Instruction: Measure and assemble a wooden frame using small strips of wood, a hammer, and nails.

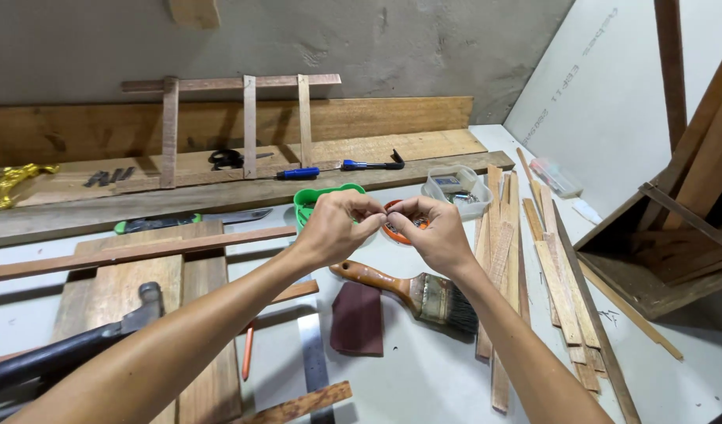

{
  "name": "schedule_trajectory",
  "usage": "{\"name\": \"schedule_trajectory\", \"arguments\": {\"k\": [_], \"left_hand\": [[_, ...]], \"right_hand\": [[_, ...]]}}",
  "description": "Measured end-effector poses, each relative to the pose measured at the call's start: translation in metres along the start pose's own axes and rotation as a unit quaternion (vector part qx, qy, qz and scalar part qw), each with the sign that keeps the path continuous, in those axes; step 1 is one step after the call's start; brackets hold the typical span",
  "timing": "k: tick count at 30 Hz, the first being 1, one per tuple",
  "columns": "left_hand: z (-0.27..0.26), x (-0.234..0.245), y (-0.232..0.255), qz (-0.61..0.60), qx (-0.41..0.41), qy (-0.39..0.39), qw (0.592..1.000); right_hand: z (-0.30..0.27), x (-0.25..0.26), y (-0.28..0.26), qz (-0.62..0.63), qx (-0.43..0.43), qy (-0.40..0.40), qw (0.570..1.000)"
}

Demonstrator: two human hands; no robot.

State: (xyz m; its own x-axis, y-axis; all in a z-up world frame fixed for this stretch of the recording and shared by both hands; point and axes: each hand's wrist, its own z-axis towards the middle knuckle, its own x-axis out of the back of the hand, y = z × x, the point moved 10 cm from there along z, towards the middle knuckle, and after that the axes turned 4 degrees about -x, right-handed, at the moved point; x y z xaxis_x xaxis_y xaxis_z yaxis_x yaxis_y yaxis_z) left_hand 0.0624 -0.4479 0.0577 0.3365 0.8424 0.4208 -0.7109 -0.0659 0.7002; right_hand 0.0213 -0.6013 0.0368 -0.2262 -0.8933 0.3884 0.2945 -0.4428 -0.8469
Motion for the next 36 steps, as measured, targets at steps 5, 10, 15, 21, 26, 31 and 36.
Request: {"name": "schedule_trajectory", "arguments": {"k": [5,10,15,21,26,31,36], "left_hand": [[-0.030,0.037,0.000,-0.006,0.023,0.032,0.999],[-0.066,0.094,0.011,0.025,0.009,0.057,0.998],[-0.105,0.159,0.013,0.082,0.048,0.072,0.993],[-0.155,0.226,0.005,0.096,0.088,0.103,0.986],[-0.184,0.253,-0.008,0.073,0.165,0.058,0.982],[-0.200,0.261,-0.018,0.113,0.154,-0.027,0.981],[-0.224,0.256,-0.020,0.317,0.208,-0.193,0.905]], "right_hand": [[-0.005,-0.036,-0.012,0.072,-0.017,-0.004,0.997],[-0.004,-0.090,-0.054,0.060,0.036,-0.043,0.997],[0.000,-0.164,-0.095,0.091,0.087,-0.102,0.987],[0.007,-0.250,-0.106,0.164,0.046,-0.157,0.973],[0.000,-0.288,-0.137,0.086,0.093,-0.164,0.978],[0.001,-0.307,-0.134,0.032,0.095,-0.155,0.983],[0.006,-0.317,-0.119,-0.023,0.088,-0.138,0.986]]}}
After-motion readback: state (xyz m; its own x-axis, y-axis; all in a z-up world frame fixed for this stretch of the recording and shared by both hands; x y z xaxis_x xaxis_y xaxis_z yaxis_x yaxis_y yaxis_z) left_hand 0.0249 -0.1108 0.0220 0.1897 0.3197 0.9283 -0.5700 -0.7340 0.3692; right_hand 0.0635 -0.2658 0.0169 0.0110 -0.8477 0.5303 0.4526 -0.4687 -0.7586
